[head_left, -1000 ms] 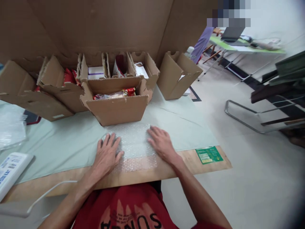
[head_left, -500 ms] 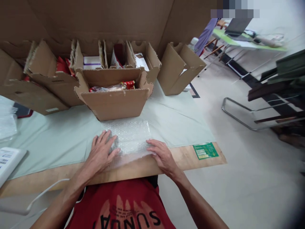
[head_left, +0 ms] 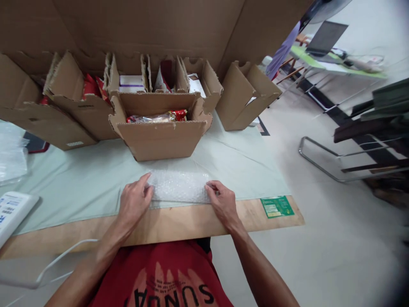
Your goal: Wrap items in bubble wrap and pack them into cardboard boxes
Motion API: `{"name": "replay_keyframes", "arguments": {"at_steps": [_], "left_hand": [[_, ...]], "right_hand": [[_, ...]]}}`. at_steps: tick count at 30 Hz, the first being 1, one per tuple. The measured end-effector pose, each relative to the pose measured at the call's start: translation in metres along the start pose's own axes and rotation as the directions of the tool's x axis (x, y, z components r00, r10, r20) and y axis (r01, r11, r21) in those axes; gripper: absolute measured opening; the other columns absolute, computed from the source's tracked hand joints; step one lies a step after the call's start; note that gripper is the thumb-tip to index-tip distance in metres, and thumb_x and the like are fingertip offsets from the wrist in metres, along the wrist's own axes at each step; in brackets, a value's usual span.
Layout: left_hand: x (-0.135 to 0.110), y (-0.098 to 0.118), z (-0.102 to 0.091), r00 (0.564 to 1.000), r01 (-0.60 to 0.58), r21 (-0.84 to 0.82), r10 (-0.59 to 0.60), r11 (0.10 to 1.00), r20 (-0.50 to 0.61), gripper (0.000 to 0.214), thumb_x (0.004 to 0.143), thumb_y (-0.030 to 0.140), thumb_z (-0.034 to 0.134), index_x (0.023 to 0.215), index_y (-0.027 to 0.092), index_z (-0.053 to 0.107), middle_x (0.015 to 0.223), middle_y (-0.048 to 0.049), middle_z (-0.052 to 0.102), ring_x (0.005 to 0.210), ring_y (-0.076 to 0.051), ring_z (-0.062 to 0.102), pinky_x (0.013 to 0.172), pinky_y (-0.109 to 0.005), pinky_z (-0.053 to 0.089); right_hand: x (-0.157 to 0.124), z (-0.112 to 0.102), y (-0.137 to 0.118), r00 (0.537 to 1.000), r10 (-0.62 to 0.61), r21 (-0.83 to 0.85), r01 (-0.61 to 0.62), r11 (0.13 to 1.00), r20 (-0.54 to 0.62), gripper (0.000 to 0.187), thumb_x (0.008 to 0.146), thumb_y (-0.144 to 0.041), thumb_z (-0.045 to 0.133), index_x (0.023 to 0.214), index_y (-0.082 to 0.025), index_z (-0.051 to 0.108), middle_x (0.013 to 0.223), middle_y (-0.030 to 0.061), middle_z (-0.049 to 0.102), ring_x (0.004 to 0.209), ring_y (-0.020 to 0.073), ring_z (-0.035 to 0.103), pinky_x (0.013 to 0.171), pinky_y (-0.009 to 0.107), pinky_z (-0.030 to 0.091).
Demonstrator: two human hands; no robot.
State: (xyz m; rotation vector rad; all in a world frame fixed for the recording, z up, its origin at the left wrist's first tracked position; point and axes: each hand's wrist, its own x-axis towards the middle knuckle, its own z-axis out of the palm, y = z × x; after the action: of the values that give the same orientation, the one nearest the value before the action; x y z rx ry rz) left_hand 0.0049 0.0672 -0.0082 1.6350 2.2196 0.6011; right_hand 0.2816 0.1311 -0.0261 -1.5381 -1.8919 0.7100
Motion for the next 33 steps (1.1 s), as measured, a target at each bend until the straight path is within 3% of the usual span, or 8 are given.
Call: {"name": "replay_keyframes", "arguments": {"at_steps": [5,10,13,16,19,24,29,33], "left_hand": [[0.008,0.007,0.004,0.994,-0.103,0.358,0.105,0.928,0.014,0.05,0.095,0.031,0.047,0.138,0.01,0.056,0.106,-0.0173,0.072,0.1,-0.034,0.067,0.085,-0.042,0.048],[0.003,0.004,-0.001,0.996,-0.085,0.458,0.064,0.885,0.061,0.054,0.096,0.033,0.046,0.143,0.007,0.049,0.109,-0.02,0.07,0.101,-0.037,0.066,0.084,-0.044,0.047],[0.002,0.002,-0.001,0.991,-0.111,0.412,0.07,0.904,0.114,0.052,0.095,0.023,0.043,0.145,0.009,0.046,0.107,-0.0167,0.072,0.103,-0.035,0.067,0.085,-0.043,0.047],[0.003,0.004,-0.004,0.99,-0.126,0.358,0.095,0.925,0.102,0.052,0.094,0.016,0.041,0.145,0.01,0.045,0.104,-0.0141,0.073,0.102,-0.032,0.068,0.084,-0.042,0.047],[0.012,0.014,-0.006,0.984,-0.175,0.349,0.175,0.921,0.03,0.052,0.093,0.014,0.042,0.144,0.012,0.048,0.105,-0.0146,0.073,0.101,-0.032,0.067,0.086,-0.043,0.047],[0.038,0.042,0.007,0.944,-0.306,0.376,0.33,0.875,-0.002,0.05,0.092,0.012,0.05,0.141,0.013,0.054,0.107,-0.0161,0.071,0.101,-0.033,0.064,0.089,-0.046,0.048],[0.013,0.04,0.01,0.871,-0.487,0.105,0.491,0.867,-0.012,0.043,0.092,0.012,0.051,0.135,0.013,0.058,0.119,-0.0162,0.067,0.109,-0.032,0.061,0.095,-0.049,0.05],[-0.041,0.013,-0.013,0.718,-0.581,-0.313,0.654,0.752,0.239,0.062,0.078,-0.002,0.046,0.135,0.023,0.056,0.124,-0.0079,0.067,0.12,-0.023,0.058,0.104,-0.043,0.05]], "right_hand": [[0.01,-0.001,0.009,0.99,-0.143,-0.354,0.134,0.926,-0.001,0.027,0.094,-0.037,0.058,0.112,-0.019,0.068,0.103,0.0128,0.073,0.095,0.03,0.066,0.087,0.044,0.051],[0.032,0.001,0.008,0.981,-0.16,-0.438,0.194,0.878,0.112,0.033,0.09,-0.036,0.065,0.117,-0.017,0.066,0.142,0.0192,0.059,0.122,0.0383,0.056,0.097,0.054,0.046],[0.036,0.0,0.002,0.969,-0.166,-0.299,0.216,0.929,0.184,0.011,0.087,-0.028,0.064,0.093,-0.019,0.066,0.134,0.0163,0.065,0.122,0.0356,0.058,0.098,0.051,0.047],[0.02,-0.007,-0.005,0.977,-0.095,-0.068,0.109,0.992,0.19,0.006,0.088,-0.027,0.06,0.088,-0.022,0.063,0.102,0.0087,0.073,0.094,0.0257,0.067,0.081,0.039,0.053],[-0.017,-0.017,-0.013,0.967,0.028,0.142,-0.066,0.988,0.254,0.027,0.089,-0.027,0.059,0.115,-0.021,0.063,0.081,0.0003,0.067,0.068,0.0169,0.061,0.065,0.029,0.05],[-0.08,-0.012,-0.028,0.911,0.085,0.339,-0.236,0.911,0.404,0.071,0.09,-0.026,0.06,0.157,-0.019,0.037,0.09,0.003,0.072,0.074,0.0166,0.065,0.071,0.029,0.054],[-0.1,-0.003,-0.033,0.895,0.143,0.365,-0.313,0.877,0.423,0.033,0.091,-0.036,0.061,0.118,-0.021,0.075,0.116,0.0103,0.076,0.103,0.0259,0.07,0.091,0.037,0.056],[-0.097,-0.005,-0.031,0.856,0.198,0.452,-0.433,0.779,0.478,0.033,0.089,-0.043,0.067,0.109,-0.02,0.078,0.098,0.0087,0.077,0.082,0.0216,0.07,0.075,0.032,0.056]]}}
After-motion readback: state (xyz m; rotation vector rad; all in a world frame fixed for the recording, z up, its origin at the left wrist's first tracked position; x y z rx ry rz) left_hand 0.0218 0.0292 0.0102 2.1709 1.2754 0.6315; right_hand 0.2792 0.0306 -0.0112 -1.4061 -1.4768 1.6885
